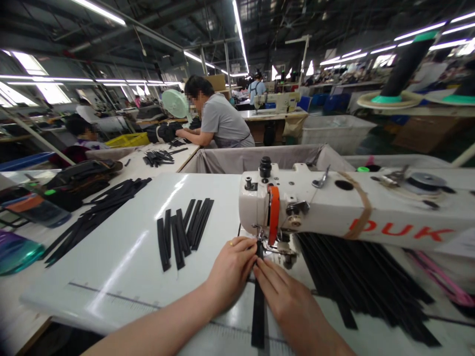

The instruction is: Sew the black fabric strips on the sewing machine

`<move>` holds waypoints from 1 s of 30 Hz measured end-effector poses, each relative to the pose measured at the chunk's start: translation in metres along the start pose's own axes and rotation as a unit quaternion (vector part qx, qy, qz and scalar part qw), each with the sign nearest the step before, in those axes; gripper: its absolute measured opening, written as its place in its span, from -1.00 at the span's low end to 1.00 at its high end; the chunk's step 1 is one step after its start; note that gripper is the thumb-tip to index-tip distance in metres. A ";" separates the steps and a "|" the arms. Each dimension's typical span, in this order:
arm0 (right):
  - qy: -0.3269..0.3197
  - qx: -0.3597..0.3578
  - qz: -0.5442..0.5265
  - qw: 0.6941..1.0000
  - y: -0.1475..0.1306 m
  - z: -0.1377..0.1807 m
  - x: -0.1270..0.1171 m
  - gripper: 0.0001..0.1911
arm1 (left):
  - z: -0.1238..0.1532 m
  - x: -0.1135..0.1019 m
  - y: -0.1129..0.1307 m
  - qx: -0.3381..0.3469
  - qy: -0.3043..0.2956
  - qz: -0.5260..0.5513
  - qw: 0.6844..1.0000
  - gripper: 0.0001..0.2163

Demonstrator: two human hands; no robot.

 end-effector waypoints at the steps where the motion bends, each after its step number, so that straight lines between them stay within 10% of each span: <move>1: -0.003 0.001 -0.001 1.000 0.000 0.000 0.001 -0.49 | -0.001 0.001 0.000 0.002 0.002 -0.005 1.000 -0.84; 30: 0.006 0.039 -0.022 0.999 0.006 -0.004 0.007 -0.56 | -0.006 0.014 0.009 0.040 -0.011 -0.078 0.996 -0.82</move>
Point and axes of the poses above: each hand's wrist, its own z-axis away from the middle knuckle, its own x-axis out of the palm, y = z × x, the point moved 9 cm from there along -z, towards the middle knuckle, and after that the axes turned 13 degrees about -x, right-handed, at the moved point
